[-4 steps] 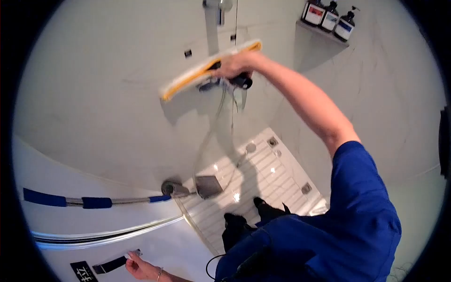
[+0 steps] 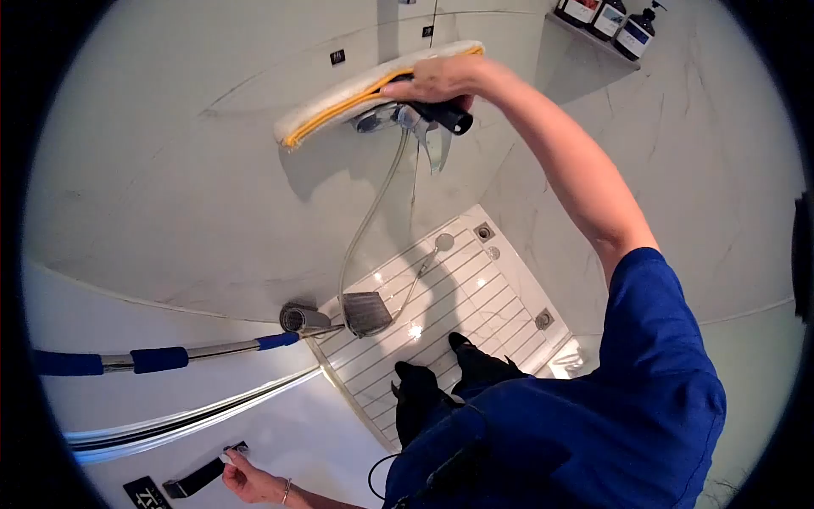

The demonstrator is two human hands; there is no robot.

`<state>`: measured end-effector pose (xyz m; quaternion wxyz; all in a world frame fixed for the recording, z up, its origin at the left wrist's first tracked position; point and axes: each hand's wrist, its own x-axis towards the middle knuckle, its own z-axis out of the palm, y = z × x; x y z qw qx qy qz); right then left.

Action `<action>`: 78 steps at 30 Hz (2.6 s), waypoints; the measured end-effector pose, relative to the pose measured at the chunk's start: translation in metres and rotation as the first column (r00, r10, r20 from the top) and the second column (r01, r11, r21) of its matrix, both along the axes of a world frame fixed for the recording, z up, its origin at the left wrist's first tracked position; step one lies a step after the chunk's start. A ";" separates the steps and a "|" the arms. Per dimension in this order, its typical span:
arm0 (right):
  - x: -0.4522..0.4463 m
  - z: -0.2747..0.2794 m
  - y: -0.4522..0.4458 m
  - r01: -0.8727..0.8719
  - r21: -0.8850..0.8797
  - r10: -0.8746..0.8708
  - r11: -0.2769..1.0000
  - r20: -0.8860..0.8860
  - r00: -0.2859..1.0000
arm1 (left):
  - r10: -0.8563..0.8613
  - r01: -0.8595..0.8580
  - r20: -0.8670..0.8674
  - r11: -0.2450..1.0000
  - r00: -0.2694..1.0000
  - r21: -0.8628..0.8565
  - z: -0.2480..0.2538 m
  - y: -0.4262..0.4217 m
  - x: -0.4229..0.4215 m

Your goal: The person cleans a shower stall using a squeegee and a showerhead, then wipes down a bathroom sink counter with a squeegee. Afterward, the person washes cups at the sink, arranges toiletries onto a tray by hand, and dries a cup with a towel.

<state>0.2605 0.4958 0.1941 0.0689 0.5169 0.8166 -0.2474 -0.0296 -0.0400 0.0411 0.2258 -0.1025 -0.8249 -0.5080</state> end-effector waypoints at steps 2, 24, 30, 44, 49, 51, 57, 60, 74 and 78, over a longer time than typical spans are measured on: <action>0.022 0.014 0.016 0.031 0.074 -0.028 0.997 -0.036 0.999 | -0.019 0.010 0.107 0.996 0.994 0.086 -0.041 0.030 0.024; 0.216 -0.257 -0.013 0.663 -0.242 -0.632 0.709 -0.634 0.445 | -0.120 0.067 0.256 0.976 0.959 0.205 -0.055 0.069 0.115; 0.186 -0.234 0.019 0.571 -0.171 -0.513 0.803 -0.686 0.516 | -0.108 0.052 0.259 0.975 0.960 0.214 -0.043 0.075 0.179; 0.176 -0.248 0.024 0.702 0.054 -0.363 0.710 -0.826 0.431 | -0.177 0.085 0.253 0.938 0.951 0.336 -0.042 0.112 0.243; 0.178 -0.238 0.027 0.604 -0.018 -0.227 0.797 -0.935 0.272 | -0.097 -0.006 0.301 0.947 0.949 0.322 -0.054 0.096 0.250; 0.173 -0.240 0.036 0.517 0.069 -0.142 0.853 -0.923 0.357 | -0.115 -0.011 0.339 0.937 0.934 0.348 -0.061 0.090 0.253; 0.170 -0.249 0.045 0.419 0.058 -0.086 0.906 -0.945 0.316 | -0.115 -0.014 0.357 0.940 0.927 0.340 -0.065 0.092 0.254; 0.196 -0.280 0.036 0.422 0.090 -0.150 0.902 -0.851 0.503 | -0.178 0.016 0.398 0.926 0.900 0.378 -0.087 0.086 0.246; 0.252 -0.428 -0.113 0.490 -0.692 -0.819 0.529 -0.268 0.506 | -0.426 0.309 0.877 0.884 0.222 0.351 -0.250 0.172 0.308; 0.271 -0.465 -0.137 0.467 -0.874 -0.979 0.135 -0.045 0.199 | -0.435 0.134 0.883 0.899 0.179 0.416 -0.292 0.170 0.290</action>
